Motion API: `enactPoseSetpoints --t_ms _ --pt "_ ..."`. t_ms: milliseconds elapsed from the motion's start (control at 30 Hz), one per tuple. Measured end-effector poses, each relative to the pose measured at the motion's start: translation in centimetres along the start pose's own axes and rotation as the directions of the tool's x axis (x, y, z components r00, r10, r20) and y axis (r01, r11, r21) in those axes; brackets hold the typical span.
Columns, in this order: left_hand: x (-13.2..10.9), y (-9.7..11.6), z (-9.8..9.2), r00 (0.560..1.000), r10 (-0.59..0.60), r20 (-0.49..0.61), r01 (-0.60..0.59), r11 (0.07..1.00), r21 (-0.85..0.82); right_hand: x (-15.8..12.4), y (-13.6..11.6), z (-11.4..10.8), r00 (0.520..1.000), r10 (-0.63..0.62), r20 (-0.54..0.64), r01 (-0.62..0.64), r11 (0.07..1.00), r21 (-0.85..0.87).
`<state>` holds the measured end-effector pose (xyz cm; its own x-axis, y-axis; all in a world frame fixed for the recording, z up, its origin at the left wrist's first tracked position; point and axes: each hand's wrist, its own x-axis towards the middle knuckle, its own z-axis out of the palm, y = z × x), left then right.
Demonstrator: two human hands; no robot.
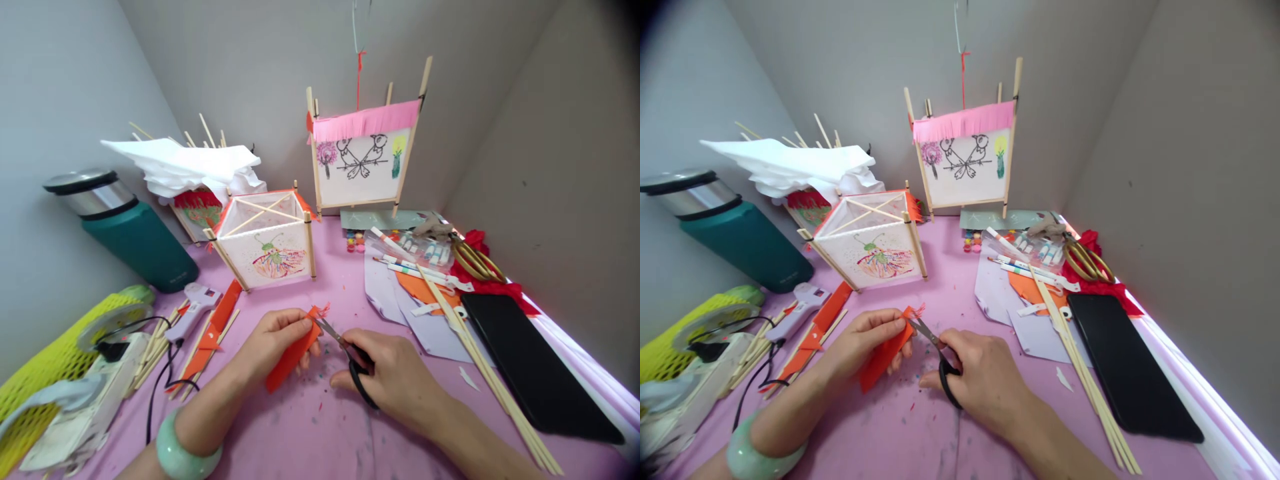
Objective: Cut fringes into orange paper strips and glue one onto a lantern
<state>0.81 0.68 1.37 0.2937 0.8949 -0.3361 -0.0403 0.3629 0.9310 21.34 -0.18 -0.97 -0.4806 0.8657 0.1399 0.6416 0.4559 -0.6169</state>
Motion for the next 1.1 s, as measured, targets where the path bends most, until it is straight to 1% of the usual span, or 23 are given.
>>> enactPoseSetpoints --t_ms 200,367,500,733,833,1000,1100 --pt "0.24 -0.17 -0.42 0.997 0.04 -0.07 -0.045 0.996 -0.071 -0.14 0.39 -0.03 0.998 -0.057 0.033 0.057 0.998 -0.01" --pt "0.34 -0.06 -0.54 0.995 0.072 -0.074 -0.079 0.992 -0.097 -0.06 0.36 0.04 0.999 -0.044 -0.012 0.044 0.999 0.005" --pt "0.31 0.12 -0.47 0.991 0.077 -0.109 -0.086 0.992 -0.088 0.1 0.4 0.17 0.997 0.0 -0.077 0.003 0.999 0.044" --pt "0.43 -0.48 -0.52 0.99 0.131 -0.044 -0.133 0.99 -0.044 0.07 0.81 0.46 0.972 0.035 -0.233 -0.005 0.992 0.128" --pt "0.43 -0.64 -0.41 0.99 0.135 -0.028 -0.136 0.99 -0.026 0.16 0.87 0.29 0.961 0.015 -0.277 0.023 0.991 0.134" --pt "0.38 -0.47 -0.1 0.991 0.128 -0.027 -0.128 0.992 -0.02 0.43 0.87 0.05 0.956 -0.073 -0.283 0.116 0.983 0.14" --pt "0.36 -0.44 -0.01 0.993 0.116 -0.019 -0.117 0.992 -0.045 0.47 0.78 0.02 0.965 -0.056 -0.255 0.118 0.965 0.234"
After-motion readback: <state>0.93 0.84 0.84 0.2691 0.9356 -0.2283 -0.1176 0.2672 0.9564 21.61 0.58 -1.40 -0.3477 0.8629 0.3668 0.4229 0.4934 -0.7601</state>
